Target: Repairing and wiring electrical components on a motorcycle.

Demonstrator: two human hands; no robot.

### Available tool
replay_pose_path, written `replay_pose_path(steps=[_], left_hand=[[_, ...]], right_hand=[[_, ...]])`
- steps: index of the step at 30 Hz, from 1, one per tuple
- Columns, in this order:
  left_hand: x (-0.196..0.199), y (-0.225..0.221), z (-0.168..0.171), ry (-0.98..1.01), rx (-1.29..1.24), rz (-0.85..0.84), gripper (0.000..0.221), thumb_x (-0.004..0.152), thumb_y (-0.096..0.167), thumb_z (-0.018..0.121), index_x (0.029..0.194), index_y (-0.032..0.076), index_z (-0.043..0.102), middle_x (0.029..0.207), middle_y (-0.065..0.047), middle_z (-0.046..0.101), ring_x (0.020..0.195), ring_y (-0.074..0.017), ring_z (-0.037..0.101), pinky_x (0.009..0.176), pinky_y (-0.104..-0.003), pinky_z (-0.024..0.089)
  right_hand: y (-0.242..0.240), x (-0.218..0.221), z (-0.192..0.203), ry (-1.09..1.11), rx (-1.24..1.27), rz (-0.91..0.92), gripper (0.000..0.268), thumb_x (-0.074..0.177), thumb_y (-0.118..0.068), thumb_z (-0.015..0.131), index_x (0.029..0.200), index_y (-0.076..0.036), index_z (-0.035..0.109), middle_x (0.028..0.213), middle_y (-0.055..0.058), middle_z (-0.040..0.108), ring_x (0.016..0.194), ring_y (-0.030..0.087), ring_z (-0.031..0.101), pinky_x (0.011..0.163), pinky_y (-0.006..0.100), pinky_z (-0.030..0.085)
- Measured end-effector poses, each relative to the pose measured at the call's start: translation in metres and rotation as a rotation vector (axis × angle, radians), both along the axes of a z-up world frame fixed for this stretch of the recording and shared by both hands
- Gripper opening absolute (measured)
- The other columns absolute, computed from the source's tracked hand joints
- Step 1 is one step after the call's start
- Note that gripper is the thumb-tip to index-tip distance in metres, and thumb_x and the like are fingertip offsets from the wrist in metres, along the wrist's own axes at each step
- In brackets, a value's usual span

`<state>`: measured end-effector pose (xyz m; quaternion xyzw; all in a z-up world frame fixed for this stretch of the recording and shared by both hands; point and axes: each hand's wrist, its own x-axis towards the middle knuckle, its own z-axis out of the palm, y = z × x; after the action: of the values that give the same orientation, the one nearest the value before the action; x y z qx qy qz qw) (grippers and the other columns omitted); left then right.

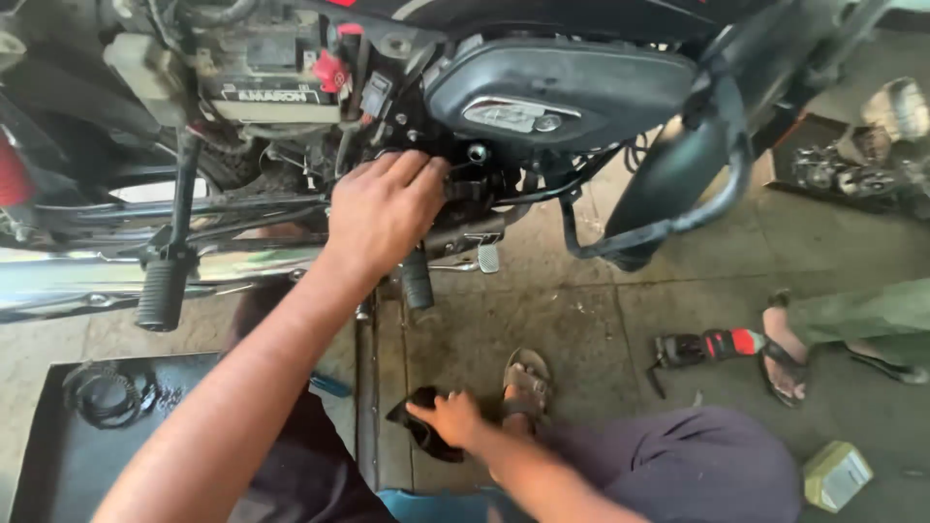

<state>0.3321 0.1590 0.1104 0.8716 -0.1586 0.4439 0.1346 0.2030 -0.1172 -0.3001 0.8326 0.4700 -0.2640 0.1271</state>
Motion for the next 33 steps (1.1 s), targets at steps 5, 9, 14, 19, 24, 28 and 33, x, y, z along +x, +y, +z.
replay_pose_path(steps=[5,9,14,19,24,28,33], left_hand=[[0.030,-0.010,-0.017,0.052,0.172,-0.074,0.021,0.091,0.015,0.074,0.111,0.011,0.071,0.098,0.002,0.063,0.086,-0.0172,0.066,0.070,-0.034,0.054],[0.045,-0.017,-0.022,-0.009,0.229,-0.096,0.023,0.088,0.017,0.073,0.110,0.011,0.073,0.098,0.002,0.063,0.085,-0.0155,0.065,0.071,-0.032,0.055],[0.045,-0.024,-0.015,0.031,0.286,-0.056,0.022,0.087,0.020,0.073,0.107,0.013,0.076,0.092,0.003,0.061,0.084,-0.0146,0.065,0.069,-0.031,0.055],[0.047,-0.029,-0.018,0.052,0.309,-0.033,0.020,0.090,0.019,0.072,0.109,0.016,0.076,0.093,0.003,0.062,0.084,-0.0133,0.064,0.069,-0.031,0.056],[0.069,-0.037,-0.040,0.046,0.419,0.023,0.025,0.088,0.020,0.068,0.111,0.015,0.076,0.095,0.003,0.064,0.087,-0.0131,0.066,0.066,-0.031,0.056],[0.087,-0.049,-0.056,-0.006,0.462,0.068,0.027,0.085,0.022,0.066,0.109,0.015,0.076,0.099,0.001,0.069,0.086,-0.0144,0.070,0.063,-0.032,0.057],[0.092,-0.050,-0.068,-0.035,0.388,0.072,0.024,0.089,0.019,0.068,0.111,0.017,0.076,0.106,0.001,0.072,0.088,-0.0159,0.069,0.065,-0.032,0.057]], right_hand=[[0.014,-0.046,-0.119,-0.162,0.402,0.025,0.030,0.102,-0.024,0.054,0.131,-0.022,0.061,0.119,0.013,0.066,0.098,0.034,0.068,0.082,0.052,0.050],[0.039,-0.015,-0.059,-0.017,0.430,-0.126,0.021,0.089,-0.019,0.065,0.110,-0.018,0.068,0.114,0.015,0.065,0.093,0.036,0.068,0.076,0.052,0.051],[0.046,-0.002,-0.016,0.151,0.311,-0.333,0.033,0.078,-0.012,0.074,0.110,-0.015,0.068,0.113,0.013,0.068,0.104,0.036,0.068,0.082,0.052,0.054],[0.042,-0.008,-0.017,0.234,0.051,-0.345,0.037,0.079,-0.014,0.075,0.115,-0.015,0.071,0.123,0.015,0.063,0.116,0.036,0.064,0.090,0.051,0.054],[0.050,0.012,0.035,0.402,-0.027,-0.437,0.058,0.080,-0.025,0.077,0.134,-0.015,0.058,0.136,0.018,0.057,0.127,0.037,0.057,0.100,0.050,0.049],[0.039,0.045,0.032,0.516,0.100,-0.569,0.069,0.081,-0.038,0.075,0.141,-0.014,0.052,0.140,0.016,0.060,0.130,0.035,0.057,0.104,0.047,0.048],[0.019,0.055,-0.007,0.356,0.247,-0.702,0.056,0.087,-0.039,0.070,0.136,-0.015,0.058,0.136,0.015,0.061,0.124,0.036,0.058,0.099,0.048,0.049]])
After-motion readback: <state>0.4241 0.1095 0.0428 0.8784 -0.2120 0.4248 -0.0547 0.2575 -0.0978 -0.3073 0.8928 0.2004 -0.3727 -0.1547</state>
